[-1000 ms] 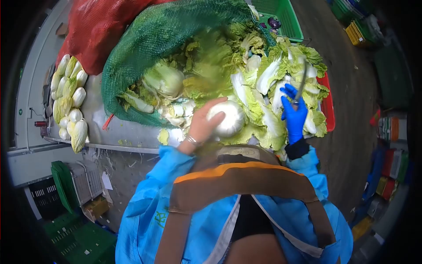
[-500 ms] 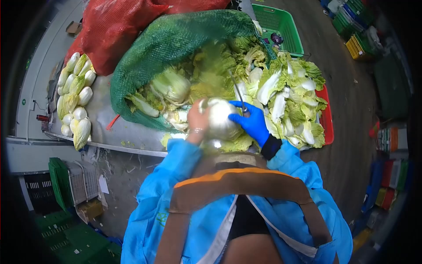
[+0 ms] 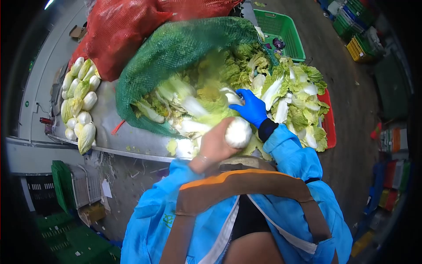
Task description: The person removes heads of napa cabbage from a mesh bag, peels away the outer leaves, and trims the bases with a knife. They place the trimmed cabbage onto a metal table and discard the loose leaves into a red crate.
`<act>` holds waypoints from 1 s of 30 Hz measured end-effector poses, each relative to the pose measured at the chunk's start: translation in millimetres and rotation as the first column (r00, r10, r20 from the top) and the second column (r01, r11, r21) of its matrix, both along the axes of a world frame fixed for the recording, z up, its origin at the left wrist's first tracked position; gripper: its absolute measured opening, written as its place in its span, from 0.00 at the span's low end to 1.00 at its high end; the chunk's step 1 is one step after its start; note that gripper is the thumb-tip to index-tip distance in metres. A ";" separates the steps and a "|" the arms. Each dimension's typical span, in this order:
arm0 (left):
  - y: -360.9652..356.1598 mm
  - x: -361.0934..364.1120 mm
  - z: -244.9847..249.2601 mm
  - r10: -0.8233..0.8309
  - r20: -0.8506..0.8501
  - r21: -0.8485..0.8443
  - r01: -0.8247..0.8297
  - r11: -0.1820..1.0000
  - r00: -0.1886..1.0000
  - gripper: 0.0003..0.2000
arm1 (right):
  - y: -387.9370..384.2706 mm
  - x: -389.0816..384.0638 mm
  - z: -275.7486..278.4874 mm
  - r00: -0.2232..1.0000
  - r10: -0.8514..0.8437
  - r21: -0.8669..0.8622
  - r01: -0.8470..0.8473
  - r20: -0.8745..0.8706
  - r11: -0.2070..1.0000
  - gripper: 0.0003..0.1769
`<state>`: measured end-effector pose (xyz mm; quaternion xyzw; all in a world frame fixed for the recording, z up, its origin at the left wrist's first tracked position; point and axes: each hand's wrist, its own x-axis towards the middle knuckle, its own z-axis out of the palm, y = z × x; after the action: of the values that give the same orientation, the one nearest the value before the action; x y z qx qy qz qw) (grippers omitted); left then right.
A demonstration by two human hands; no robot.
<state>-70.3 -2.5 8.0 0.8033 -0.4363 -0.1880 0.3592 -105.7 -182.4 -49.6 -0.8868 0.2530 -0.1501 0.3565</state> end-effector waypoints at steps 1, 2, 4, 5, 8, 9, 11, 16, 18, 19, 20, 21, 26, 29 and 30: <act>1.8 -0.5 4.6 0.019 -0.092 0.001 -0.019 1.000 0.996 0.38 | -4.8 -1.0 -20.6 1.000 -0.013 -0.021 0.013 0.005 1.000 0.24; 6.3 6.8 4.4 0.015 -0.083 0.001 -0.014 1.000 0.996 0.38 | -9.7 -1.8 -43.1 1.000 -0.027 -0.042 0.027 0.010 0.999 0.22; 12.1 31.2 11.9 0.010 -0.060 -0.055 -0.013 0.998 0.998 0.38 | -3.4 -7.4 -50.8 0.995 -0.083 0.014 0.084 -0.050 0.996 0.20; 9.7 28.9 11.6 0.076 0.146 -0.086 -0.064 0.994 0.986 0.38 | 5.3 -6.9 -58.0 0.992 -0.124 -0.008 0.124 -0.013 0.992 0.20; -0.1 44.5 6.3 0.229 0.090 0.334 -0.246 0.910 0.969 0.37 | 16.0 -10.8 -68.4 0.986 -0.153 0.010 0.153 0.072 0.988 0.21; 8.8 56.6 -4.6 0.296 0.024 0.268 -0.292 0.918 0.955 0.35 | -0.1 -14.3 -93.7 0.969 -0.180 0.081 0.169 0.167 0.982 0.22; 42.1 77.7 -22.3 0.409 -0.495 0.200 -0.358 0.912 0.767 0.31 | -22.5 -30.0 -62.4 0.937 -0.292 0.320 0.221 0.193 0.921 0.22; 55.8 51.8 13.8 0.017 -0.976 -0.138 -0.675 0.725 0.218 0.34 | -0.1 -80.4 74.9 0.788 -0.501 0.747 0.080 0.358 0.660 0.26; 34.3 38.2 27.4 -0.257 -0.927 -0.375 -0.669 0.642 0.272 0.37 | 17.4 -75.5 70.8 0.753 -0.380 0.769 -0.251 0.537 0.588 0.32; 21.3 31.8 35.3 -0.275 -0.894 -0.445 -0.632 0.634 0.354 0.39 | 30.8 -66.2 84.6 0.771 -0.315 0.795 -0.376 0.554 0.477 0.35; 13.4 26.3 39.5 -0.286 -0.858 -0.504 -0.592 0.628 0.427 0.41 | 40.5 -58.4 87.0 0.815 -0.339 0.876 -0.384 0.470 0.291 0.31; 8.9 27.1 33.5 -0.180 -0.787 -0.515 -0.468 0.718 0.590 0.46 | 43.5 -53.8 64.3 0.889 -0.335 0.946 -0.255 0.311 0.201 0.23; 5.8 26.7 59.1 0.042 -0.538 -0.369 -0.280 0.886 0.842 0.37 | 45.9 -46.8 75.5 0.887 -0.395 0.971 -0.214 0.238 0.105 0.16; 7.5 22.2 54.6 0.123 -0.475 -0.251 -0.267 0.930 0.872 0.40 | 43.8 -50.2 60.1 0.868 -0.384 0.947 -0.257 0.314 0.194 0.17; 8.8 21.1 50.8 0.102 -0.564 -0.252 -0.289 0.923 0.819 0.41 | 43.2 -50.4 57.4 0.842 -0.373 0.916 -0.312 0.390 0.253 0.17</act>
<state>-49.2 6.3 58.9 0.6873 -0.2558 -0.2934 0.6132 -156.1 -139.1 7.9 -0.3912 0.1972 -0.2126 0.8734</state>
